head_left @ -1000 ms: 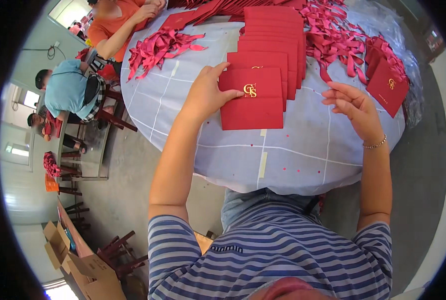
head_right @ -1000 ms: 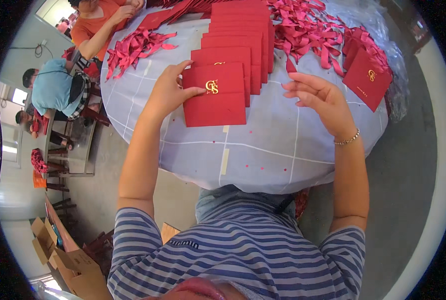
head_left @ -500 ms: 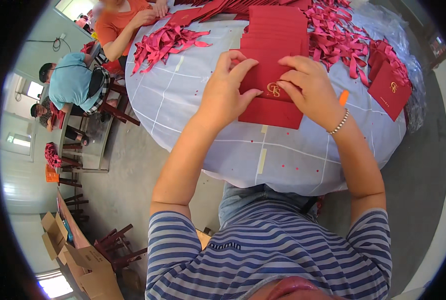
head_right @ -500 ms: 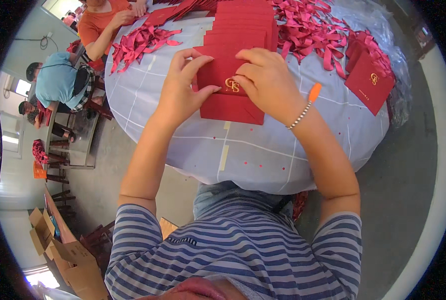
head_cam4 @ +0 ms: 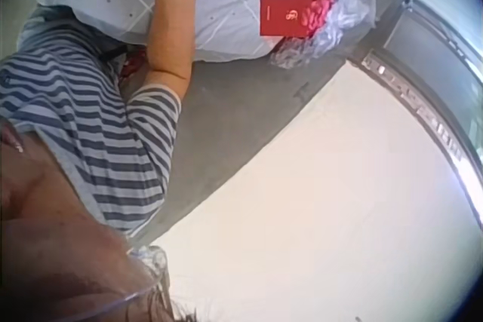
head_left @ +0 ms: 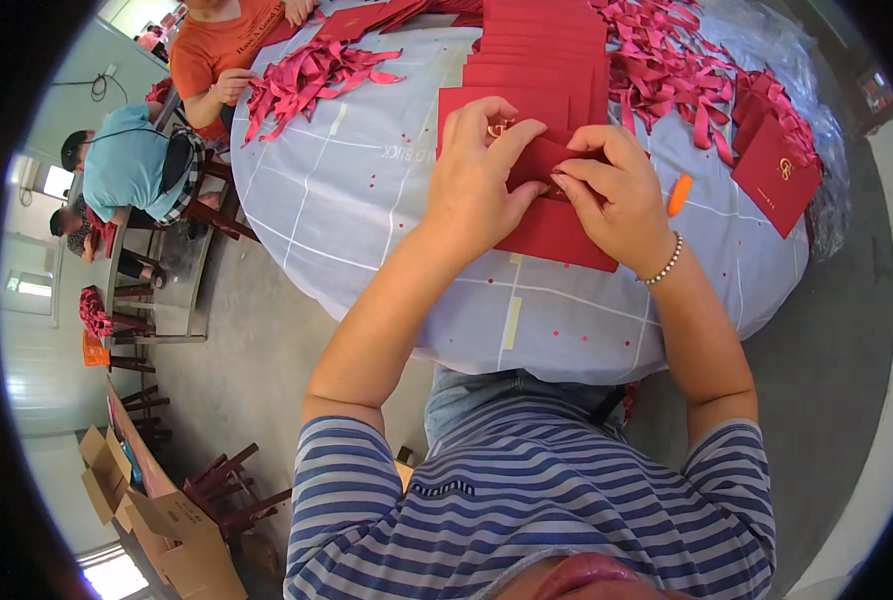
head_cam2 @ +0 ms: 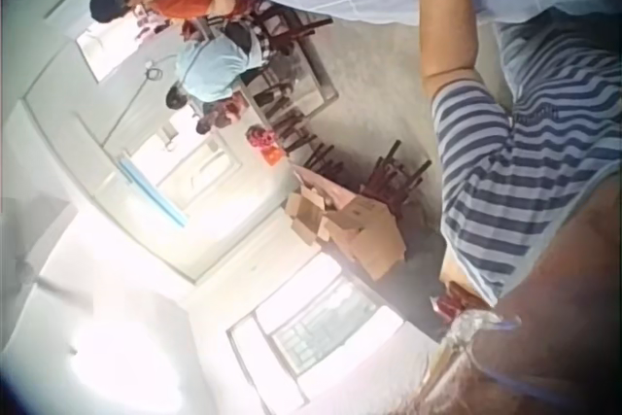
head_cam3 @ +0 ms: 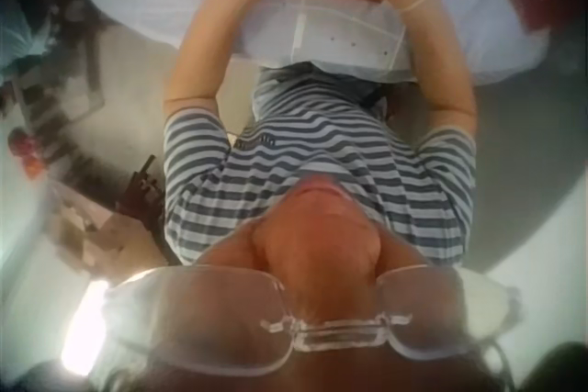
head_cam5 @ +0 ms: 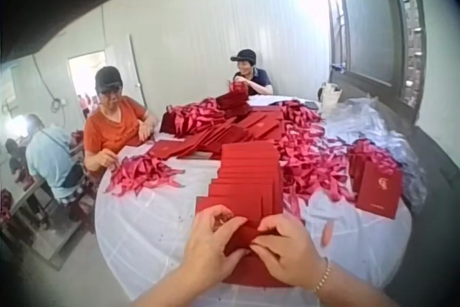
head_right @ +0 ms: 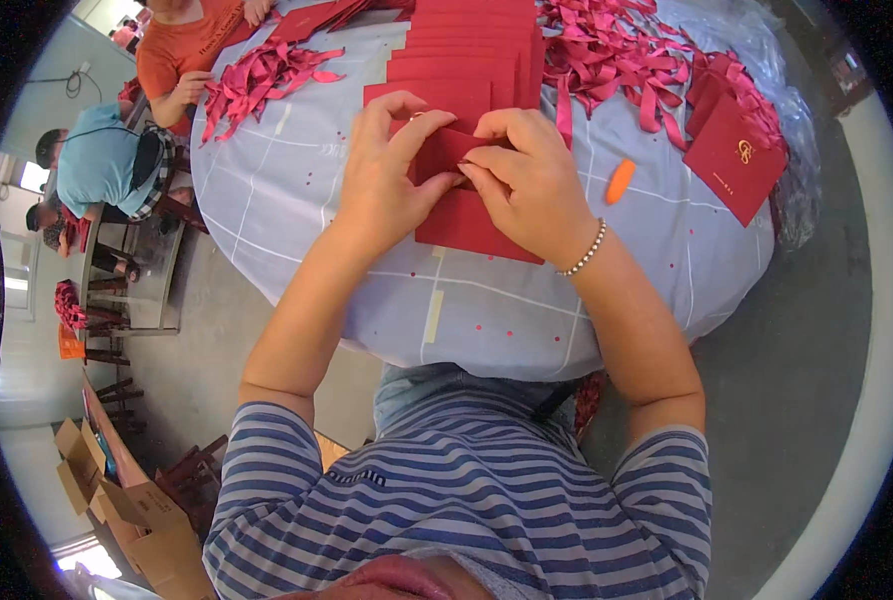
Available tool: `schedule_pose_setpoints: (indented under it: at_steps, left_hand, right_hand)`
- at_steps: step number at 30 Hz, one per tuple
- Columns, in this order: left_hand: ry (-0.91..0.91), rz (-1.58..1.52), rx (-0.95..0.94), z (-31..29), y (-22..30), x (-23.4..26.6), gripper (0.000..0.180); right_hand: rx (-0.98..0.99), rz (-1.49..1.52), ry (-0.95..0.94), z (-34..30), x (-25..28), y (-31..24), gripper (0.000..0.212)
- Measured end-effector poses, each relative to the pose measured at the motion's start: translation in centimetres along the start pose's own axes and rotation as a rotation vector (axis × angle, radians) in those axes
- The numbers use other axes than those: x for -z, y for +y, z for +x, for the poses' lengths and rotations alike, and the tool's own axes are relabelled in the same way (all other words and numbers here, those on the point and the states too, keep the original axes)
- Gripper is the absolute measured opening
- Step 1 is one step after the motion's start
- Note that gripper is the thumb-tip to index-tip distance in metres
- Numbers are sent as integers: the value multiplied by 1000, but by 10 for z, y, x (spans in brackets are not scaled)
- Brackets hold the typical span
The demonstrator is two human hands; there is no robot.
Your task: The person handles a pair of eyeglasses and assembles gift bags by attaching ribbon handles to red paper bags by hand.
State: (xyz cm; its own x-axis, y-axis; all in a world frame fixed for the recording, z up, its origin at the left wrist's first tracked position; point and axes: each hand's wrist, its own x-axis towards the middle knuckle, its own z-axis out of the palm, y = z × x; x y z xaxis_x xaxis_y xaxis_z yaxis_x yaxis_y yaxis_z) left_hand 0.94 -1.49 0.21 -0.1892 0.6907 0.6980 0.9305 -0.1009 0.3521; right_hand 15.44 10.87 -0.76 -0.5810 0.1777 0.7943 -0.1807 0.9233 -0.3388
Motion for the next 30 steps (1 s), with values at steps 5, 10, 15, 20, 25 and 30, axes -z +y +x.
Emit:
schedule_pose_setpoints:
  at_steps: [5,10,15,20,25,30]
  left_hand:
    - [-77,7,-145,8,2,10,52]
    - [-78,-54,-231,14,3,7,46]
    - [-285,-80,-34,16,-4,11,37]
    - [-529,-680,593,7,-21,2,21]
    - [-511,-815,738,-2,-35,0,22]
    - [-514,-865,729,-4,-39,-5,24]
  right_hand:
    - [-13,40,26,1,5,7,12]
    - [82,-38,21,4,15,5,15]
    - [109,-13,-17,1,15,10,15]
    - [-63,-29,68,2,19,13,12]
    - [-268,68,-109,1,23,9,21]
    - [-437,174,-241,-8,9,7,17]
